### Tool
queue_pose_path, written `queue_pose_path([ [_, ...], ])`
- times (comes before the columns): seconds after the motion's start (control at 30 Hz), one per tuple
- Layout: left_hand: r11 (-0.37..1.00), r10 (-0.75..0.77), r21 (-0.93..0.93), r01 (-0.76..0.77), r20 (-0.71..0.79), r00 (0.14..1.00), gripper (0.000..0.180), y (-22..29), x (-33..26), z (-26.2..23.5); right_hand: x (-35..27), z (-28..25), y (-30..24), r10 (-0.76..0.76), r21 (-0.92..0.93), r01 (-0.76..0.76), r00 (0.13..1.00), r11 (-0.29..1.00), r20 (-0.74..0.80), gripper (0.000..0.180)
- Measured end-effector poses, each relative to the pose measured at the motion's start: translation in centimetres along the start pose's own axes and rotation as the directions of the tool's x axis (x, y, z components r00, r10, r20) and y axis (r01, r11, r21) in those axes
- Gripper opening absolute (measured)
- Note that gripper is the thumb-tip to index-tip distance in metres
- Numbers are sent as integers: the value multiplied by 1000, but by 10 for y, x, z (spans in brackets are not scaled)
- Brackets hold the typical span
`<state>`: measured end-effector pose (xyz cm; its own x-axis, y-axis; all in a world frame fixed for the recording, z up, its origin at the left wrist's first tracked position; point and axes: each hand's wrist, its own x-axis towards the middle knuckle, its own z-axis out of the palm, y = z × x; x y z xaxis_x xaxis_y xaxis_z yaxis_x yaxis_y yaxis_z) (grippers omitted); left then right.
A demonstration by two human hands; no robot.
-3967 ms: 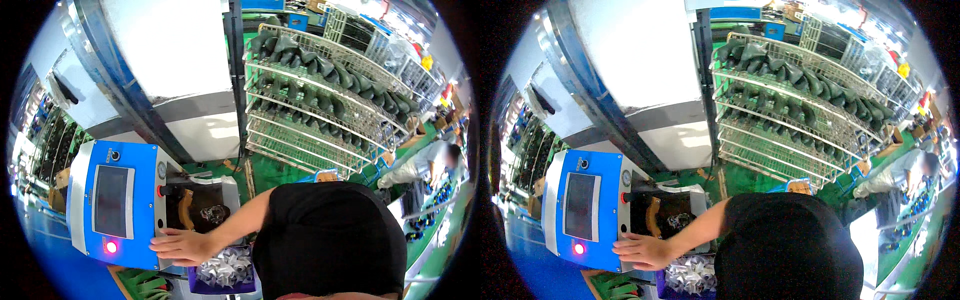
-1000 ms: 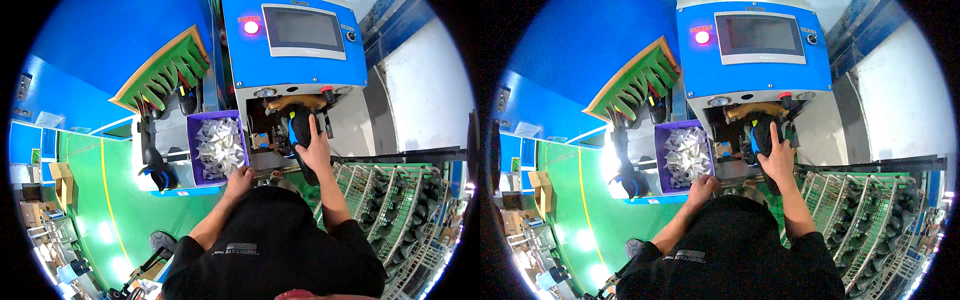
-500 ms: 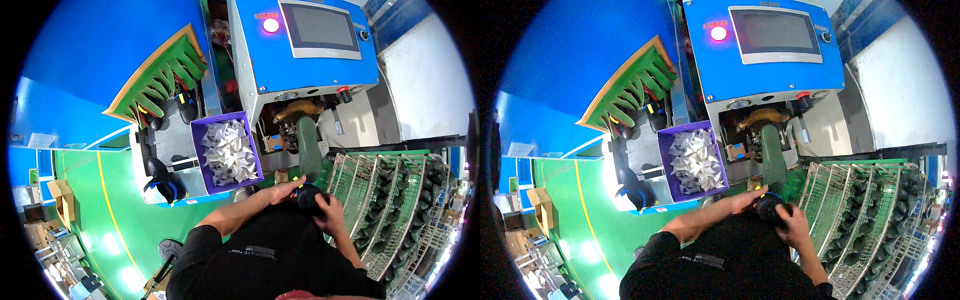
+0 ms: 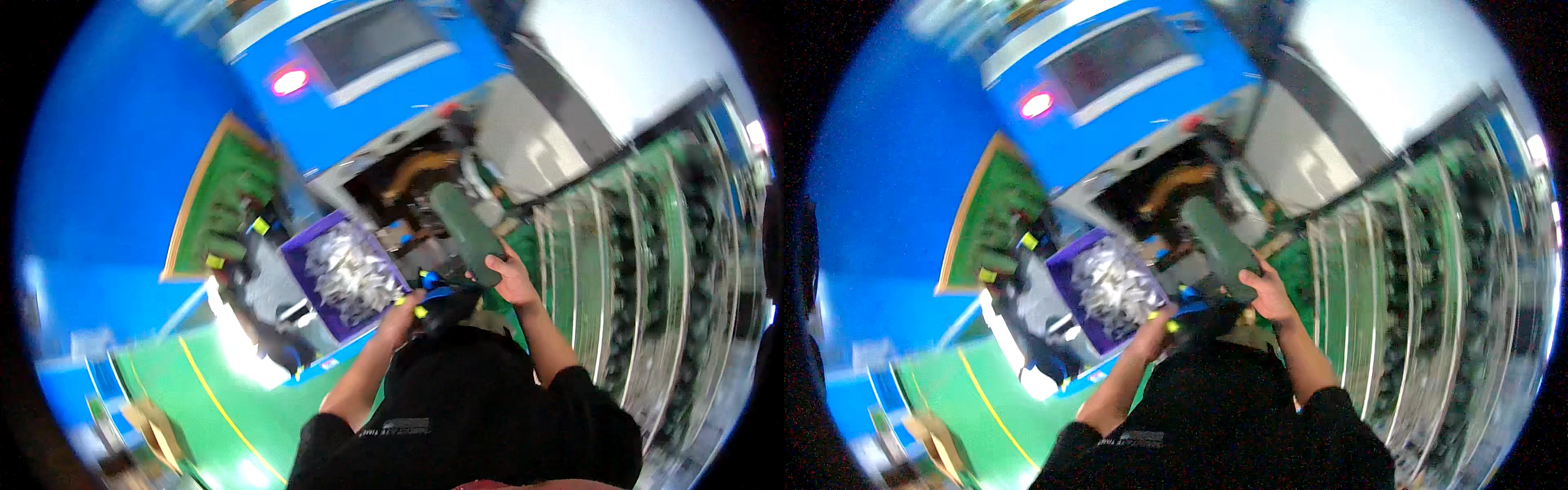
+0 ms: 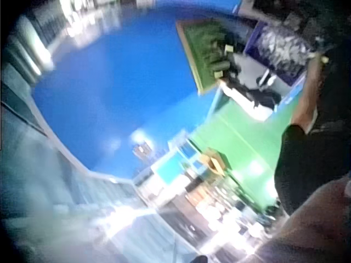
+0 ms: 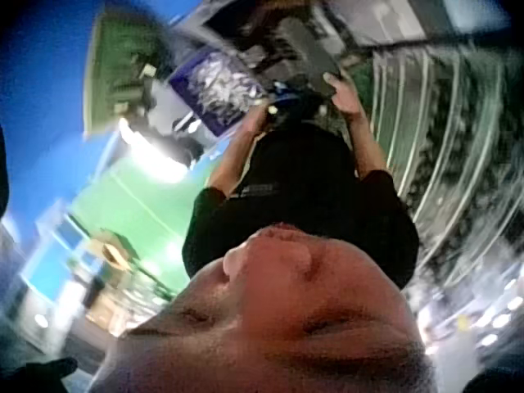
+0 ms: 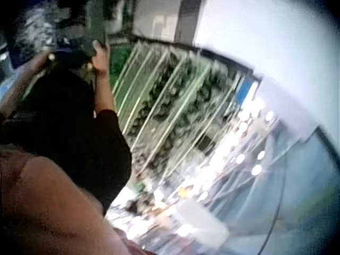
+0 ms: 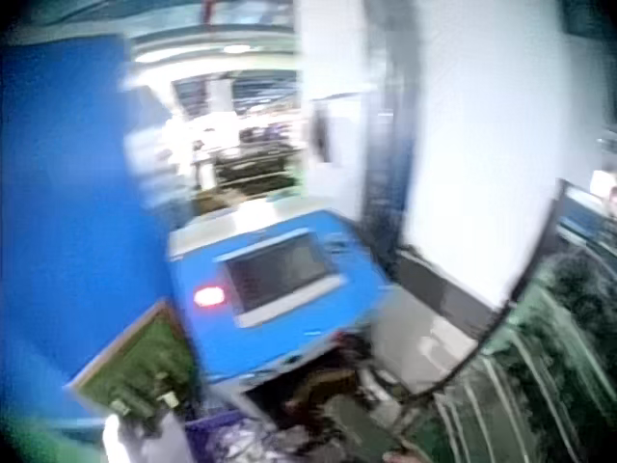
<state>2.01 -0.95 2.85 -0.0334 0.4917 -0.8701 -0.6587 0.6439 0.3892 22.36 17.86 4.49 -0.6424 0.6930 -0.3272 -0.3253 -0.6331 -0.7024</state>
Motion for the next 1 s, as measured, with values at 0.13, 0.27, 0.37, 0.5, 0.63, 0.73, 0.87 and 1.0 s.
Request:
queue_pose_path([
  [0.13, 957, 186, 247, -149, -133, 973, 65, -16, 17, -23, -83, -96, -18, 55, -39, -69, 956, 997, -289, 72],
  [0.27, 893, 377, 263, -366, 9, 926, 47, -8, -13, 66, -163, -204, 0, 31, 168, 88, 797, 982, -603, 44],
  [0.37, 822, 319, 384, -420, 300, 899, 43, 0, 3, 103, -242, -288, 46, 173, 503, 305, 695, 808, -698, 40],
  [0.5, 764, 218, 544, -347, 288, 932, 42, -2, 8, 169, -369, -329, 68, 41, 522, 729, 565, 442, -824, 40],
  [0.63, 694, 175, 601, -396, 392, 903, 28, -14, 44, 208, -444, -375, 88, -109, 339, 934, 351, 111, -930, 51],
  [0.73, 557, 150, 713, -425, 417, 896, 21, -19, 26, 254, -456, -414, 78, -198, 270, 949, 238, -159, -951, 47],
  [0.87, 498, 50, 791, -355, 383, 923, 25, -20, 29, 277, -490, -494, 51, -352, 480, 877, 440, -30, -826, 39],
  [1.0, 493, 31, 805, -330, 363, 931, 28, -18, 27, 283, -474, -565, 25, 243, -23, 998, -7, -61, -970, 27],
])
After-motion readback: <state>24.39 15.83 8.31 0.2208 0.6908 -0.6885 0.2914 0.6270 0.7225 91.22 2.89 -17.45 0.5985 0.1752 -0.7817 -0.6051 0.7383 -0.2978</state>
